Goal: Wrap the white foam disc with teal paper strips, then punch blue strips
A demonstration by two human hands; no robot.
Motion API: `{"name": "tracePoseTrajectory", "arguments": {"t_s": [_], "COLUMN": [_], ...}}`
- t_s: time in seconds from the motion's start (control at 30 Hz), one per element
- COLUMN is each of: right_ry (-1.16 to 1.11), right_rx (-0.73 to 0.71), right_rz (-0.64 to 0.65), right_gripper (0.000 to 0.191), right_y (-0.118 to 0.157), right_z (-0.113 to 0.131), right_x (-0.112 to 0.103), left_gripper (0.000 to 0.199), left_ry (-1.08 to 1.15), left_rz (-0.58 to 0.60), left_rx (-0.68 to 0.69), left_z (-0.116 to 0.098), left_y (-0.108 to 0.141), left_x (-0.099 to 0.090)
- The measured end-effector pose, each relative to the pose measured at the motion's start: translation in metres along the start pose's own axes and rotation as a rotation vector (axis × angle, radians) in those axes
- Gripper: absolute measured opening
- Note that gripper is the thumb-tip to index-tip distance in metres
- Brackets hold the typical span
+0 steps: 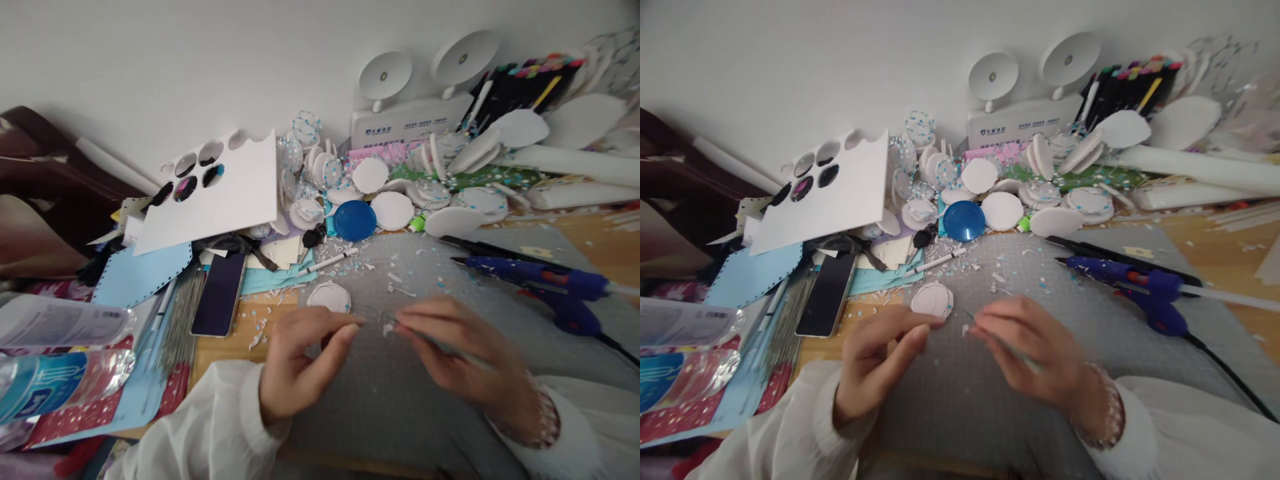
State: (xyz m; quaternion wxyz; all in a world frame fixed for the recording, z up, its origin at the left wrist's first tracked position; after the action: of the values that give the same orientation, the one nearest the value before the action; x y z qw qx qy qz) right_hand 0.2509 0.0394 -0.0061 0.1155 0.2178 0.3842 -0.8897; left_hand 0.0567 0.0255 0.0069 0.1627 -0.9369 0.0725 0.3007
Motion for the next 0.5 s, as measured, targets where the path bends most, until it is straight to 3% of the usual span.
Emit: {"name": "tracePoseTrajectory", "arguments": {"t_s": [0.07, 0.1, 0.17, 0.23, 0.33, 0.5], "right_ry": [-0.080, -0.137, -0.280, -0.421, -0.509, -0.513], "right_rx": [0.162, 0.233, 0.416, 0.533, 0.603, 0.638], "right_rz": [-0.145, -0.193, -0.250, -0.270, -0.252, -0.236], "right_gripper": [0.011, 0.007, 0.006, 0.012, 0.018, 0.018], "right_y": [-0.002, -0.003, -0.002, 0.000, 0.002, 0.003], "right_z": [-0.012, -0.018, -0.032, -0.042, -0.049, -0.047], "right_x": [0.000, 0.002, 0.007, 0.013, 0.017, 0.018], "left_gripper": [0.032, 0.046, 0.073, 0.087, 0.083, 0.086], "left_ry": [-0.293, -0.414, -0.528, -0.541, -0.487, -0.378], "left_rz": [-0.047, 0.002, 0.110, 0.223, 0.316, 0.351], "left_rx": [0.314, 0.341, 0.338, 0.310, 0.257, 0.267], "left_z": [0.002, 0.011, 0.030, 0.047, 0.061, 0.060], "left_y": [-0.004, -0.007, -0.013, -0.014, -0.011, -0.004], "left_x": [-0.011, -0.012, -0.009, -0.003, 0.006, 0.007]}}
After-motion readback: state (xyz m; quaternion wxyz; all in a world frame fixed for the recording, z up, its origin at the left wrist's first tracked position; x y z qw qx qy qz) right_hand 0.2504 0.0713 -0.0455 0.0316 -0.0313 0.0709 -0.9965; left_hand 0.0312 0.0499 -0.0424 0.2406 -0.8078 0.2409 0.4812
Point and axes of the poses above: each hand's wrist, its own y-axis away from the middle knuckle, its own x-axis out of the palm, z = x × y, the point moved 4 cm from there along -y, towards the middle knuckle, and after that the axes turned 11 degrees about -y, right-handed, at the moved point
